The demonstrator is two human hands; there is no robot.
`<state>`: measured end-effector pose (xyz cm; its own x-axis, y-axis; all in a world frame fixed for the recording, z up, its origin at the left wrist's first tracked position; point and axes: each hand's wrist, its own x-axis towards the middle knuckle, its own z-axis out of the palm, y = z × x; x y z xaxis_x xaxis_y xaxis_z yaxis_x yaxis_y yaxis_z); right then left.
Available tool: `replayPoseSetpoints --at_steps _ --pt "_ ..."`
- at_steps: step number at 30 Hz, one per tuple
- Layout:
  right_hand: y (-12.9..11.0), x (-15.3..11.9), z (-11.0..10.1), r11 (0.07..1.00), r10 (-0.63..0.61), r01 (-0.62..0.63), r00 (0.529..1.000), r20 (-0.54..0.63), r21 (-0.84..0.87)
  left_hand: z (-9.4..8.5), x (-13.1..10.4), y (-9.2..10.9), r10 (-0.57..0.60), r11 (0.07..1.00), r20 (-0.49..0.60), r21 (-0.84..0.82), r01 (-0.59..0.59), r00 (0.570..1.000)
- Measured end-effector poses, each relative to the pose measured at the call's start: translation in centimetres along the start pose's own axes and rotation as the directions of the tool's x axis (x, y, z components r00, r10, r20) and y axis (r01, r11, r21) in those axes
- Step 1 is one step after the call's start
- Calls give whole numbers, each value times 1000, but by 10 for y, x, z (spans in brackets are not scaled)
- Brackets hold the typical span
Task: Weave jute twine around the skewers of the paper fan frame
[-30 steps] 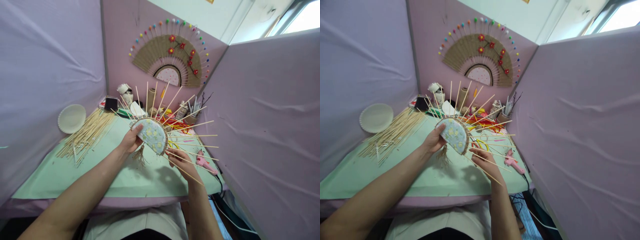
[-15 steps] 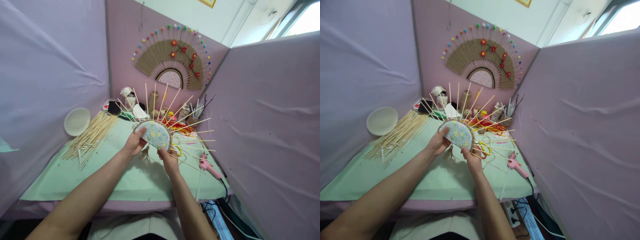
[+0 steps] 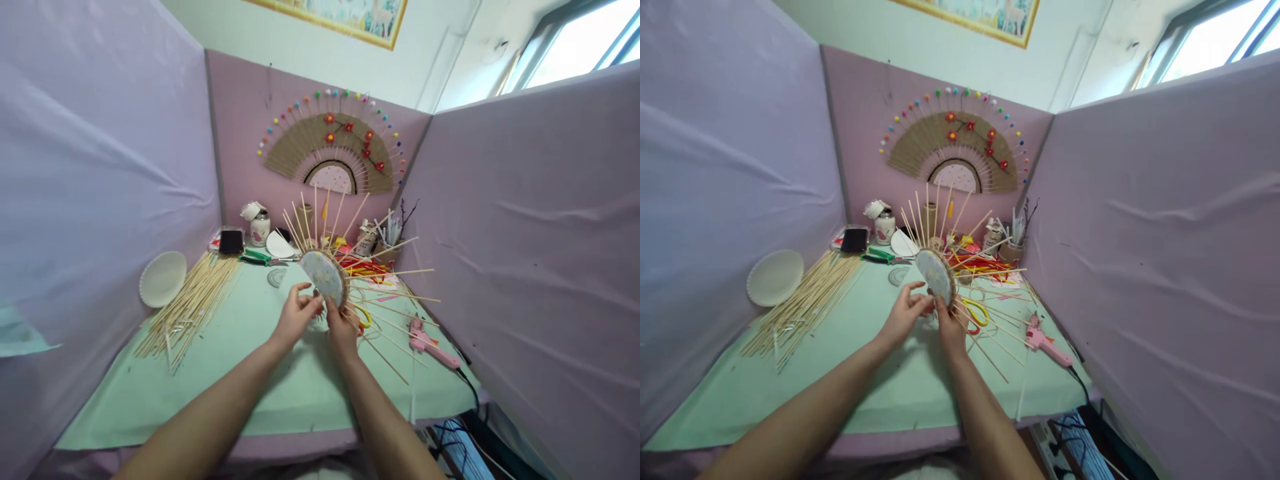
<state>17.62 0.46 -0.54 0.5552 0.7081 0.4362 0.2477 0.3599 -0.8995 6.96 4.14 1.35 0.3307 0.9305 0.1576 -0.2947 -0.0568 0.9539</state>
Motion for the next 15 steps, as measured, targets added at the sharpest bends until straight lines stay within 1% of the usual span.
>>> replayPoseSetpoints --at_steps 1,2,4,5,8,10,12,14,15 --pt "1 -1 0 999 12 -12 1000 2 29 4 -3 -4 -25 1000 31 4 25 999" --pt "1 -1 1 999 16 -17 1000 9 46 8 -5 -8 -43 999 37 2 43 998" --pt "1 -1 0 999 6 -7 1000 11 49 13 -8 -14 -45 999 6 -24 45 999" --pt "1 -1 0 999 -3 3 1000 8 39 15 -9 -15 -29 999 -32 -38 28 999" --pt "0 0 -2 1000 -25 25 1000 5 7 16 -11 -16 83 994 -131 -63 -92 988" --pt "-1 1 -2 1000 -18 18 1000 -2 -1 15 -12 -16 147 987 -155 -37 -154 977" --pt "-1 2 -3 1000 9 -9 1000 -19 8 13 -14 -19 169 985 -123 45 -165 978" --pt "-1 4 -4 998 50 -49 998 -35 49 14 -15 -25 145 979 -32 147 -138 989" --pt "0 4 -4 994 73 -70 997 -40 81 15 -15 -29 112 979 19 170 -114 993"
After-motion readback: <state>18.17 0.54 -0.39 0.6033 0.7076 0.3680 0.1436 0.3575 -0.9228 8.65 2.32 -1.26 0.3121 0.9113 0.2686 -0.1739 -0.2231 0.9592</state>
